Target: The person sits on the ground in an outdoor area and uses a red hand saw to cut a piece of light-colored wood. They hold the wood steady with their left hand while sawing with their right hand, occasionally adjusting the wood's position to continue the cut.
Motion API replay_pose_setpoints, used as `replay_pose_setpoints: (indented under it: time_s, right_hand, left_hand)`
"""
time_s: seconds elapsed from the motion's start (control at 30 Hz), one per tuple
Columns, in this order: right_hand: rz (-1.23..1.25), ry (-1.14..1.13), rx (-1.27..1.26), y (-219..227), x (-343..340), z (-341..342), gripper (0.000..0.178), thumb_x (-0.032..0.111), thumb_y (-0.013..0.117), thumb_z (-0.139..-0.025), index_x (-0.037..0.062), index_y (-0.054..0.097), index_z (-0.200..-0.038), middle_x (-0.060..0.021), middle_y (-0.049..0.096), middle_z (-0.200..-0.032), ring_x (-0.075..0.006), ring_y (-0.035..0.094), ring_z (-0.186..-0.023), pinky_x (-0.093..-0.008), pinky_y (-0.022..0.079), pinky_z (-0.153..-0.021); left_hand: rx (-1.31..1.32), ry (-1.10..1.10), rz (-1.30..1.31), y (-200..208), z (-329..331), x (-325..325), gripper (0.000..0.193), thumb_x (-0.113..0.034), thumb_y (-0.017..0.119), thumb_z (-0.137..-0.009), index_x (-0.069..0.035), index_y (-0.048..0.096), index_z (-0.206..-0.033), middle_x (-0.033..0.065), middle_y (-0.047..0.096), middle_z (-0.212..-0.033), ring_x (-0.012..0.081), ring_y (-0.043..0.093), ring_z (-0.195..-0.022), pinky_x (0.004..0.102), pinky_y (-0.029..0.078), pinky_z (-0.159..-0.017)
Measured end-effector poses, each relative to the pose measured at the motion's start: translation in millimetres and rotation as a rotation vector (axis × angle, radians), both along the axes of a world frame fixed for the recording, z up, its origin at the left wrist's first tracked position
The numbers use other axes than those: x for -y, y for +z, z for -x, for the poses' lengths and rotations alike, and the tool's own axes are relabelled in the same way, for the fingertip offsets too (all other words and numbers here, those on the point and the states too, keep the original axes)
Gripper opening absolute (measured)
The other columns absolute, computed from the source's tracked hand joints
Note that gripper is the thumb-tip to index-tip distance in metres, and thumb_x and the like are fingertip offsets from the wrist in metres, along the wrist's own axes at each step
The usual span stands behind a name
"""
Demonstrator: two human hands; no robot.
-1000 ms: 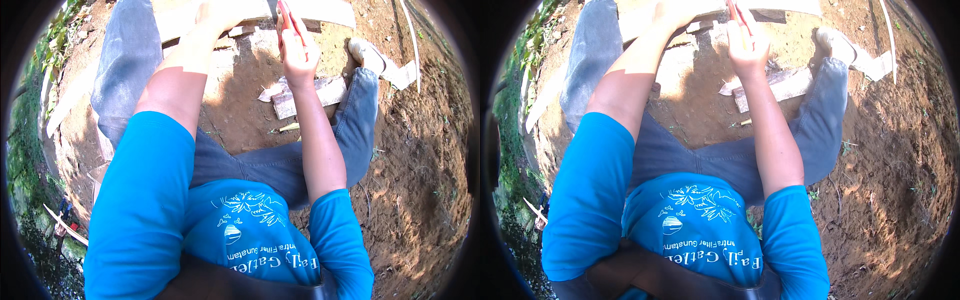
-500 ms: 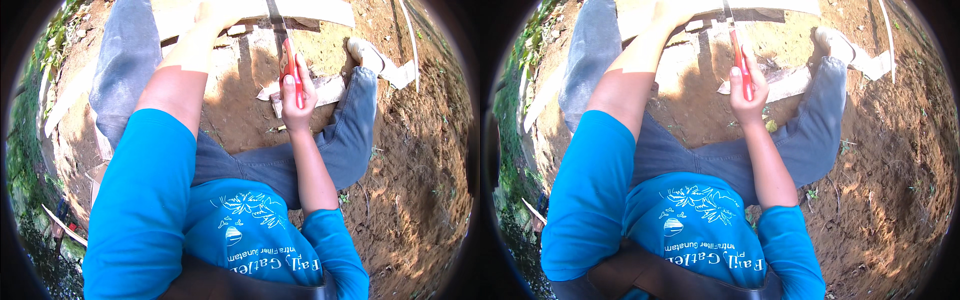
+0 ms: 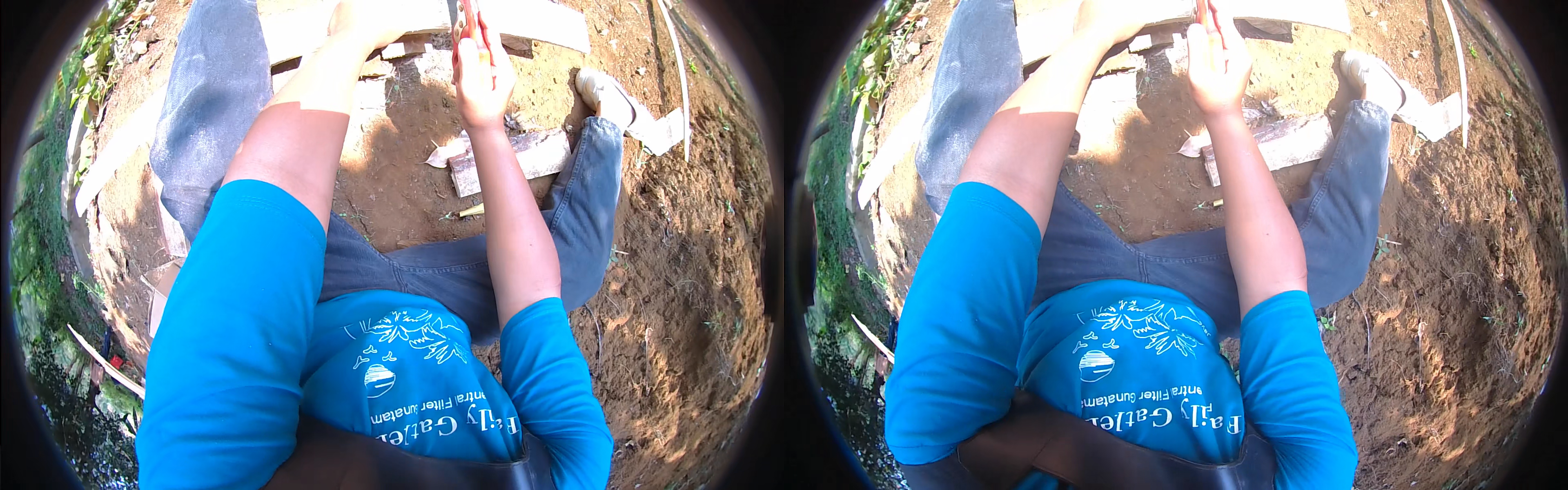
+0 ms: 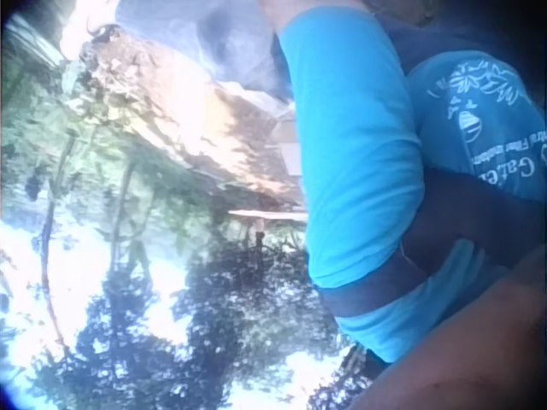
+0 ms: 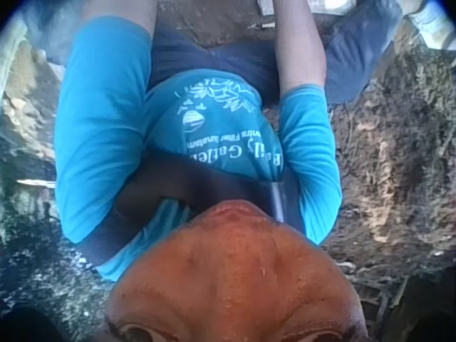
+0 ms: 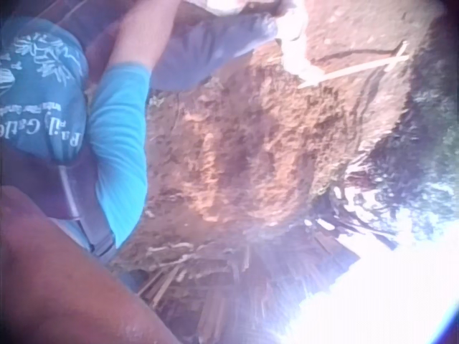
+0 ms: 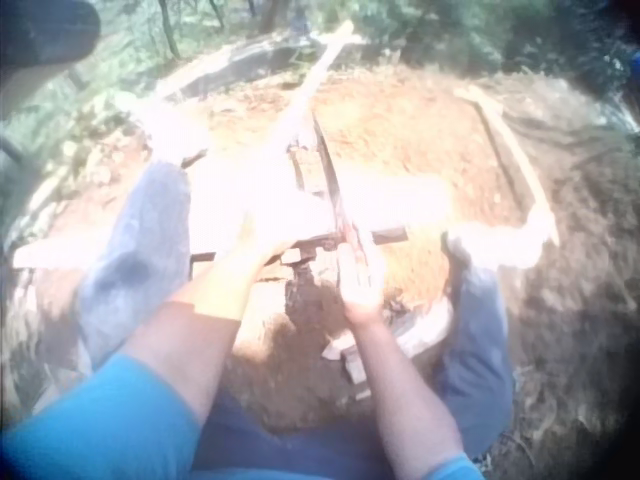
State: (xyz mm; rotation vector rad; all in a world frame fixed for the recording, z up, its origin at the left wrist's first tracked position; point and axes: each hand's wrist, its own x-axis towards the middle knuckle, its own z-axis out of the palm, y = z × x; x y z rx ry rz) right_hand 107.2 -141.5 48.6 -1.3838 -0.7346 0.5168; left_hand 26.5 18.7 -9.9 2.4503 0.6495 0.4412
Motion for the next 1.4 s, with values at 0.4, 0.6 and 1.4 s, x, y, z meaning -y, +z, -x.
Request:
replay_pose_setpoints:
  time_s: [0.4, 0.6, 1.4]
  right_hand:
    - [0.408, 0.018, 0.332, 42, 115, 40, 0.052, 0.014, 0.056, -0.102, -0.0025, 0.044, -0.15, 0.0008, 0.061, -0.082, -0.0028, 0.046, -0.059, -0.0181, 0.039, -0.056]
    - [0.166, 0.035, 0.247, 20, 31, -8, 0.046, 0.013, 0.057, -0.102, -0.0032, 0.051, -0.145, 0.002, 0.06, -0.08, -0.0013, 0.046, -0.059, -0.0171, 0.04, -0.055]
    - [0.188, 0.011, 0.297, 36, 69, 25, 0.046, 0.006, 0.061, -0.097, -0.0054, 0.054, -0.141, -0.0105, 0.071, -0.11, -0.0086, 0.061, -0.085, -0.022, 0.049, -0.081]
  left_hand:
    - [0.022, -0.001, 0.019, -4, -4, 3, 0.042, -0.041, 0.062, -0.093, -0.013, 0.066, -0.124, 0.011, 0.065, -0.129, 0.0301, 0.059, -0.122, 0.0483, 0.042, -0.105]
    - [0.026, -0.012, 0.013, -3, -5, 4, 0.042, -0.041, 0.062, -0.093, -0.013, 0.066, -0.124, 0.0113, 0.065, -0.129, 0.0302, 0.059, -0.122, 0.0485, 0.042, -0.105]
    - [0.02, 0.013, 0.012, -6, -1, 5, 0.043, -0.04, 0.063, -0.092, -0.013, 0.065, -0.125, 0.0121, 0.064, -0.13, 0.0304, 0.057, -0.124, 0.0494, 0.04, -0.107]
